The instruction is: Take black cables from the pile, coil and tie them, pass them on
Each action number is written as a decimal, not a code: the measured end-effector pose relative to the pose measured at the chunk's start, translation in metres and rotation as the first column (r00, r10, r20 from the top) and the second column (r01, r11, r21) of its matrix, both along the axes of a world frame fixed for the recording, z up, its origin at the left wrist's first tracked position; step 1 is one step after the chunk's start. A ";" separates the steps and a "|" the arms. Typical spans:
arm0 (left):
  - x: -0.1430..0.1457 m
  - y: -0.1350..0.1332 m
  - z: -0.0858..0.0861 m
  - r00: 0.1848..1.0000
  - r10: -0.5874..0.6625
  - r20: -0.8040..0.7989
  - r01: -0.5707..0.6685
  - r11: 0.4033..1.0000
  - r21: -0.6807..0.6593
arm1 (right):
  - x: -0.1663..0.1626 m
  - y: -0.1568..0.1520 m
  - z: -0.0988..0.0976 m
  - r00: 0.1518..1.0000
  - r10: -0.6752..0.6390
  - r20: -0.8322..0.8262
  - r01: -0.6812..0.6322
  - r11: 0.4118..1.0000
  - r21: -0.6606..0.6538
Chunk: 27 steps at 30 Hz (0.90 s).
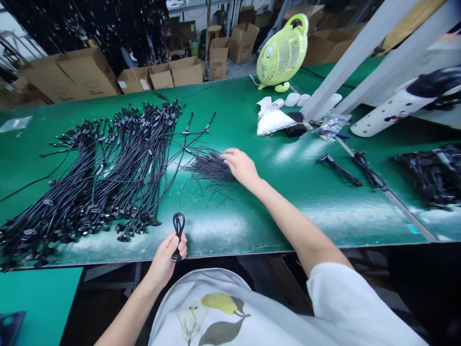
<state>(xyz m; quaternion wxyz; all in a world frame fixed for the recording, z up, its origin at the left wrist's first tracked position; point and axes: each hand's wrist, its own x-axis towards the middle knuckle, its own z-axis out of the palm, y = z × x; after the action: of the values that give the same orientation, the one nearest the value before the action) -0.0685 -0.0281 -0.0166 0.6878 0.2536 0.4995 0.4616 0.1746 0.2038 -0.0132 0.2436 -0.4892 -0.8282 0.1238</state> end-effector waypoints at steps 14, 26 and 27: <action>0.013 0.011 0.006 0.971 0.164 0.176 -0.175 0.983 0.047 | 0.009 -0.044 0.002 0.969 -0.247 0.032 0.243 0.965 0.097; 0.017 0.007 0.000 0.976 0.085 -0.201 -0.035 0.971 0.238 | -0.070 -0.176 -0.001 0.920 0.377 -0.105 -0.382 0.924 -0.033; 0.015 0.005 -0.002 0.943 0.114 -0.311 -0.021 0.958 0.286 | -0.073 -0.177 0.002 0.900 0.436 0.030 -0.436 0.894 0.098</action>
<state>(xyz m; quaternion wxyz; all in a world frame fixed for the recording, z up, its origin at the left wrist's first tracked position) -0.0535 -0.0229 -0.0190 0.5373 0.4028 0.5445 0.5026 0.1014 0.0272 -0.0109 0.2312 -0.2787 -0.9229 0.1309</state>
